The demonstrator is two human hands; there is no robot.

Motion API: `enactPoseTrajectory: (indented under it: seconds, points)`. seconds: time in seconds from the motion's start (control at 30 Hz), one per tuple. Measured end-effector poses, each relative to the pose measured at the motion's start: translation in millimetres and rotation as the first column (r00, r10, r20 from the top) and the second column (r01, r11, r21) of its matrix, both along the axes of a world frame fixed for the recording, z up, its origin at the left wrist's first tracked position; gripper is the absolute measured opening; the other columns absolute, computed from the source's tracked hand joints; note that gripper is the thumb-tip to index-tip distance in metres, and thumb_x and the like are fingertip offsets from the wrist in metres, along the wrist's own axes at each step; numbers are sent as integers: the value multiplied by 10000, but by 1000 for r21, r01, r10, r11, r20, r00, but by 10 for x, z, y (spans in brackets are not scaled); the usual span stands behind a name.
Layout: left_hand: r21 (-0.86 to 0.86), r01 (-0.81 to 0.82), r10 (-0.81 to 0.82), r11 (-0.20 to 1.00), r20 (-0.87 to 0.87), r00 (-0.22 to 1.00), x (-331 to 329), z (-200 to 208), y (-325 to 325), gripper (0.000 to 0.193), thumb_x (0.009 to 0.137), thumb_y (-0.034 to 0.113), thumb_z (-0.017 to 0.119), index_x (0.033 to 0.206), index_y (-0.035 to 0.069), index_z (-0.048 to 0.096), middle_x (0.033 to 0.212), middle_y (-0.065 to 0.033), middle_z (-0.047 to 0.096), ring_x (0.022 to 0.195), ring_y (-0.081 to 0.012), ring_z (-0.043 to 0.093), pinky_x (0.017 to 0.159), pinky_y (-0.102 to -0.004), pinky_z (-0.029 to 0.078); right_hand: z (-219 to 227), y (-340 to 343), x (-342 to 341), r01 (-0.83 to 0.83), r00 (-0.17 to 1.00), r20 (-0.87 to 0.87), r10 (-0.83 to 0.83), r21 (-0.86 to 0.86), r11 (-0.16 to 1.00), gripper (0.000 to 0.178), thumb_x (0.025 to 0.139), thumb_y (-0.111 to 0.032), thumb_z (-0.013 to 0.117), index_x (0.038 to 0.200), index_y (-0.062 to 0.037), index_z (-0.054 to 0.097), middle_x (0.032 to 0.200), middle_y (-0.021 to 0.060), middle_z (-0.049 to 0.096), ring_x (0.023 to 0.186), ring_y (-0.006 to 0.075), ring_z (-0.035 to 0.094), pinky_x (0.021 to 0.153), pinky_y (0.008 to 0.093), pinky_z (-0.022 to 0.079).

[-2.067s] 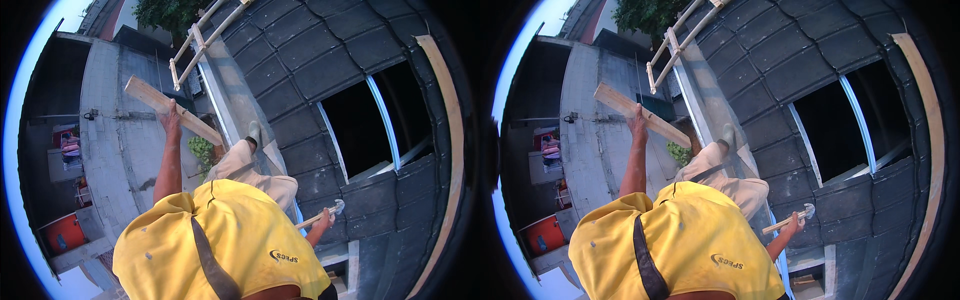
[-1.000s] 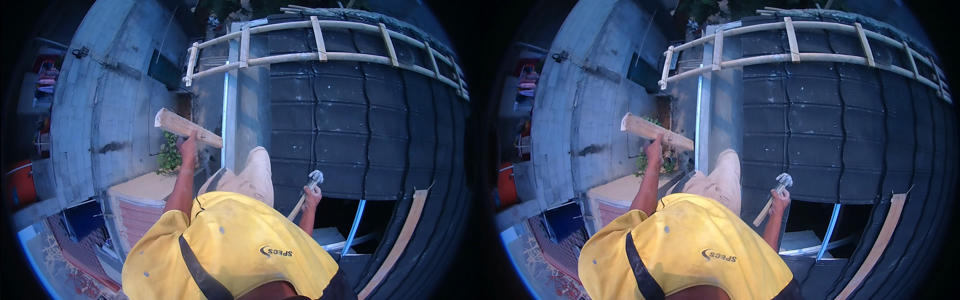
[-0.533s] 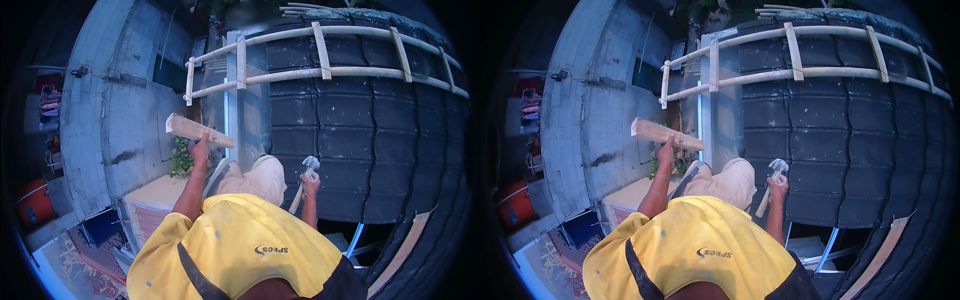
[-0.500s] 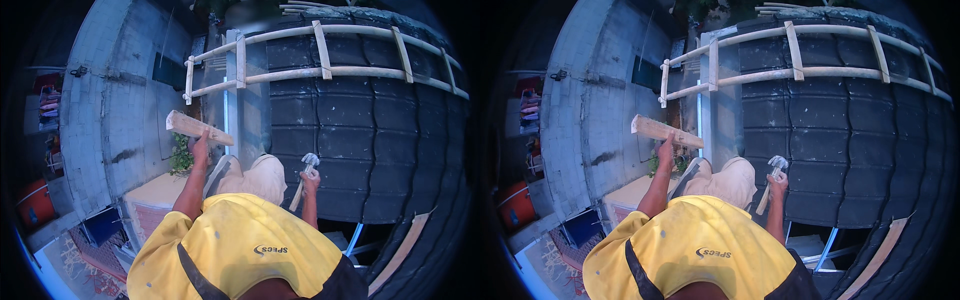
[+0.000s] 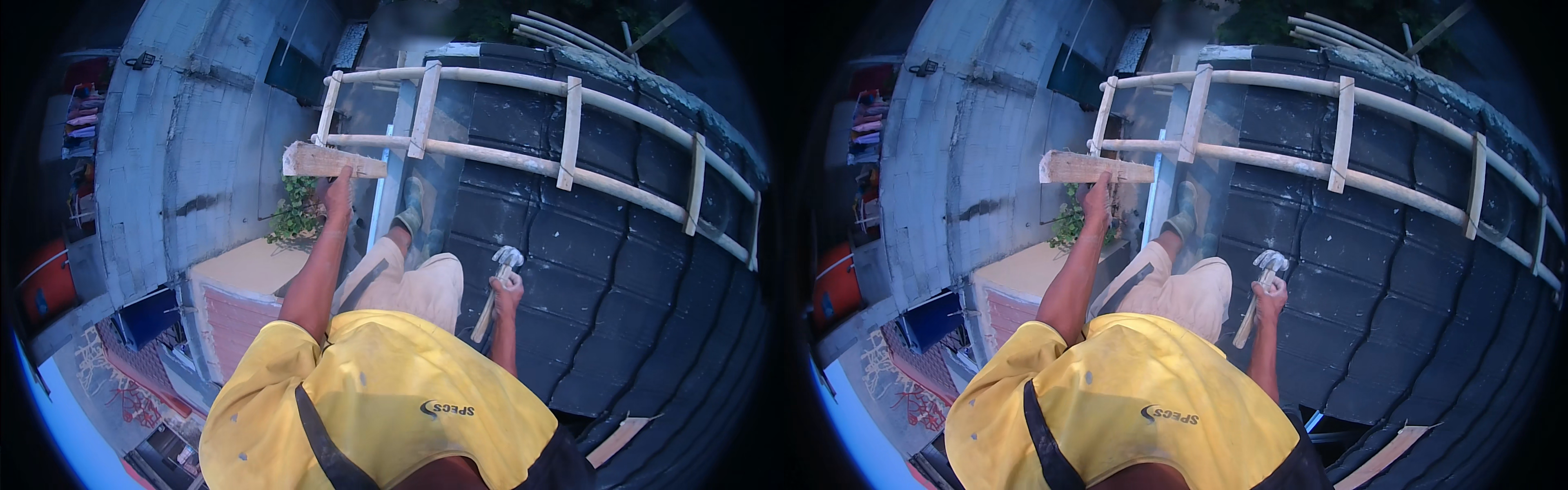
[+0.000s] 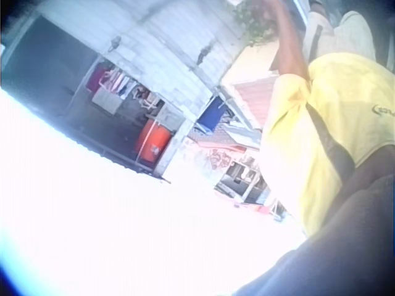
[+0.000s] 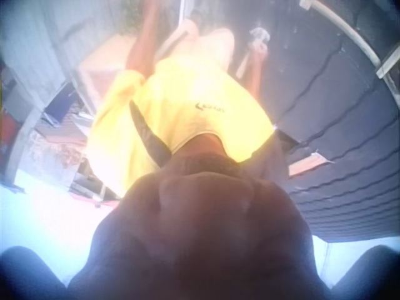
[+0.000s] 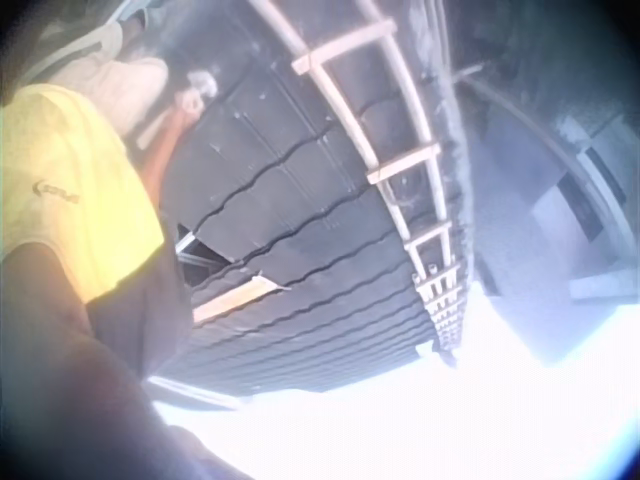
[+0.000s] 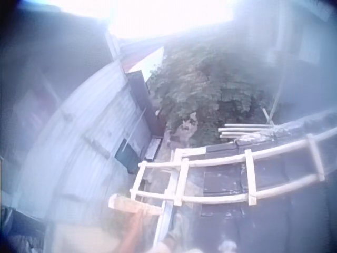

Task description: The person hammers wooden blocks and bamboo poles onto a tiled roof and uses wire to secure the structure.

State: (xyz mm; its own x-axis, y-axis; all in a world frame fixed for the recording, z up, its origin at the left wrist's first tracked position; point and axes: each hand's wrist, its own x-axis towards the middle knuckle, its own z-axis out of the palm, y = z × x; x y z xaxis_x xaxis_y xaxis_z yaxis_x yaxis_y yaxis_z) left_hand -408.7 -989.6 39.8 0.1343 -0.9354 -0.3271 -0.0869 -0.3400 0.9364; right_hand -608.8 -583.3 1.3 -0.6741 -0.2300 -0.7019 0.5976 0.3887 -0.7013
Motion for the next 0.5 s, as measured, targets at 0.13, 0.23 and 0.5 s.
enactPoseTrajectory:
  seconds: [0.13, 0.23, 0.5]
  points:
    - [4, 1, -1, 1000, 4, 1000, -466, -214, -558, 424, 789, 128, 788, 1138, -59, 640, 1097, -125, 675, 980, -196, 640, 884, -327, 489, -6, -433, -251, -35, 999, 13, 35, 25, 999, 533, 719, -3, 783, 1183, 14, 521, 973, 77, 654, 833, 137, 615, 765, 287, 496]
    - [22, -23, 23, 999, 3, 1000, -827, -503, -931, 398, 777, 97, 788, 1116, -53, 645, 1065, -122, 686, 940, -196, 654, 857, -318, 501, -29, -821, -405, -54, 998, 27, 54, 12, 998, 525, 726, 4, 778, 1180, 13, 515, 975, 72, 648, 831, 124, 607, 761, 274, 492]
    - [17, 42, -43, 999, 86, 995, -1535, -1270, -1550, 443, 781, 84, 763, 1176, -56, 619, 1096, -146, 677, 977, -230, 654, 888, -343, 499, -150, -1855, -491, 9, 994, 110, -4, -48, 999, 490, 742, -10, 781, 1159, -14, 524, 962, 32, 639, 810, 88, 578, 732, 246, 468]
